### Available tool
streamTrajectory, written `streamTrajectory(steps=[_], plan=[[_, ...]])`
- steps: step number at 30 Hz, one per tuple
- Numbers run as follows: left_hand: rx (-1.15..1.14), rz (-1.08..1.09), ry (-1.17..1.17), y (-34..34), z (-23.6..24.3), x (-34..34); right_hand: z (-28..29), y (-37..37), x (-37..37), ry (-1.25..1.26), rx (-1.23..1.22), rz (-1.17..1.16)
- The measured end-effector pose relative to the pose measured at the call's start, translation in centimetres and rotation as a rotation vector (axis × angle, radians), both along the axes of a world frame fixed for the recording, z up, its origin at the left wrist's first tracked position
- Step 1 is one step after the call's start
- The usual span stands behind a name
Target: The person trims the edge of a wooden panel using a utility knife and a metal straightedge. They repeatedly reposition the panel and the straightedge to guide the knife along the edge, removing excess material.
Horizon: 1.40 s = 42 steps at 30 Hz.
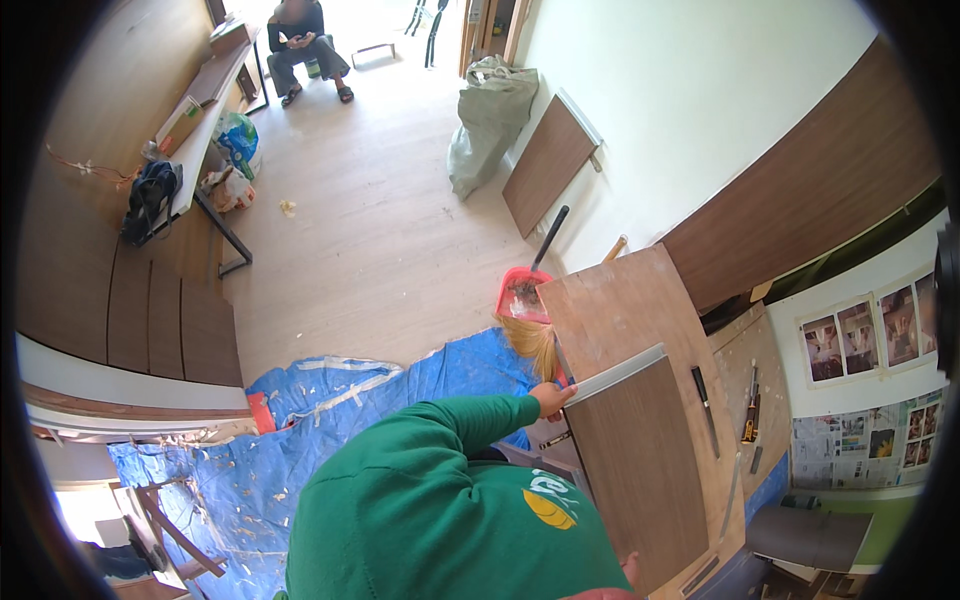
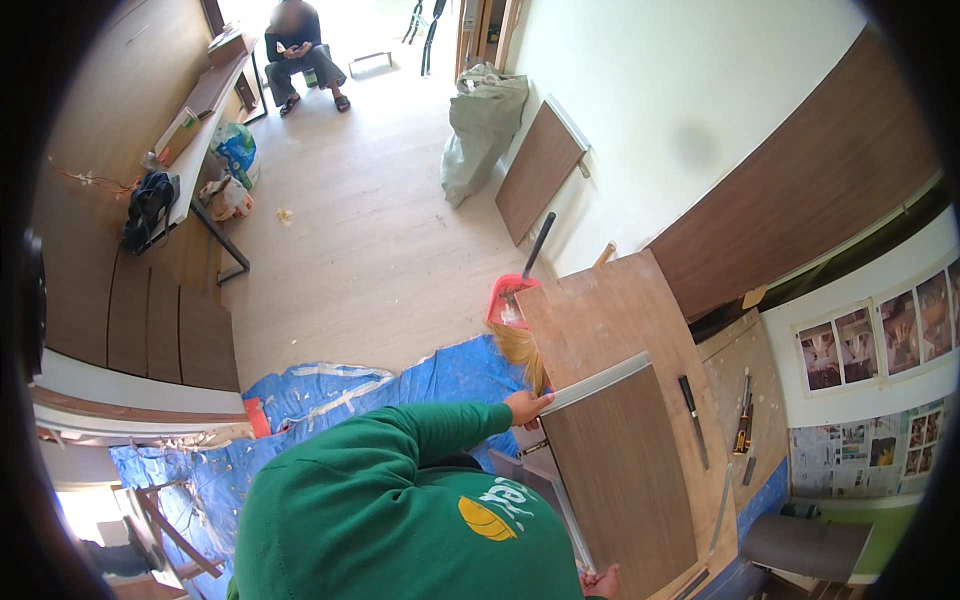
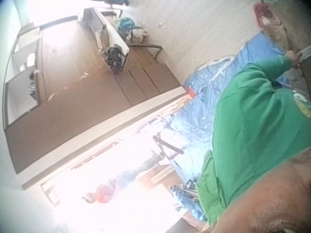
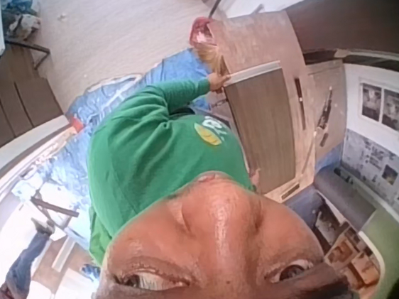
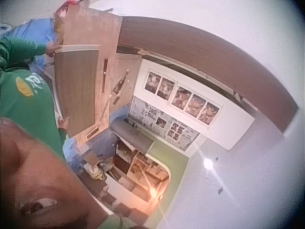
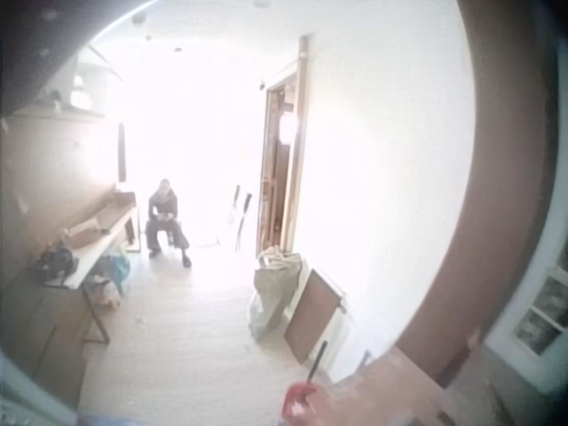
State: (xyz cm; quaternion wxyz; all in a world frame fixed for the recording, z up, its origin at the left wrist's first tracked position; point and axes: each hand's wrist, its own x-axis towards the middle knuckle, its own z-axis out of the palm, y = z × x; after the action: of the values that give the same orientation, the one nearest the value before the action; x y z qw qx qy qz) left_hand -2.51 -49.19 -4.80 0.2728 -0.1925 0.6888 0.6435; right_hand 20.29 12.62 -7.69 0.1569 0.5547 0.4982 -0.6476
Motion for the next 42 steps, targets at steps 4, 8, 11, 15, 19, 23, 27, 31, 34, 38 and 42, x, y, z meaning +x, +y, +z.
streamTrajectory(steps=[4, 8, 11, 15, 19, 23, 27, 31, 34, 38, 42], plan=[[-0.023, -0.12, 0.049, 0.0, -0.2, -0.3, 2.0, -1.7, 0.2, 0.014, 0.074, 0.029], [0.006, -0.088, 0.02, -1.3, -0.9, -0.3, 3.1, -3.0, -0.1, 0.031, 0.098, 0.053], [-0.186, -0.092, 0.117, -5.0, -3.4, 1.9, 3.1, -3.6, 0.1, 0.041, 0.11, 0.055], [-0.683, -0.51, 0.08, -13.1, -8.0, 6.7, 2.3, -4.2, 0.9, 0.063, 0.113, 0.05], [-0.828, -0.788, -0.139, -17.2, -9.4, 11.1, 2.4, -4.7, 1.2, 0.072, 0.119, 0.047], [-0.836, -0.886, -0.148, -18.0, -10.1, 10.6, 2.6, -4.8, 1.1, 0.084, 0.126, 0.047], [-0.67, -0.746, -0.145, -15.1, -11.2, 8.5, 3.0, -3.9, 1.2, 0.076, 0.147, 0.04], [-0.717, -1.078, 0.072, -14.9, -16.3, 5.4, 2.4, -5.4, -2.3, 0.082, 0.129, 0.09], [-0.627, -1.224, -0.003, -13.1, -18.1, 4.8, 2.8, -5.2, -3.4, 0.061, 0.153, 0.112], [-0.888, -1.464, 0.156, -14.9, -18.8, 8.2, 2.2, -5.9, -6.3, 0.057, 0.139, 0.167], [-0.793, -0.742, -0.08, -16.5, -13.4, 11.9, 3.2, -3.7, -5.4, 0.047, 0.174, 0.146]])
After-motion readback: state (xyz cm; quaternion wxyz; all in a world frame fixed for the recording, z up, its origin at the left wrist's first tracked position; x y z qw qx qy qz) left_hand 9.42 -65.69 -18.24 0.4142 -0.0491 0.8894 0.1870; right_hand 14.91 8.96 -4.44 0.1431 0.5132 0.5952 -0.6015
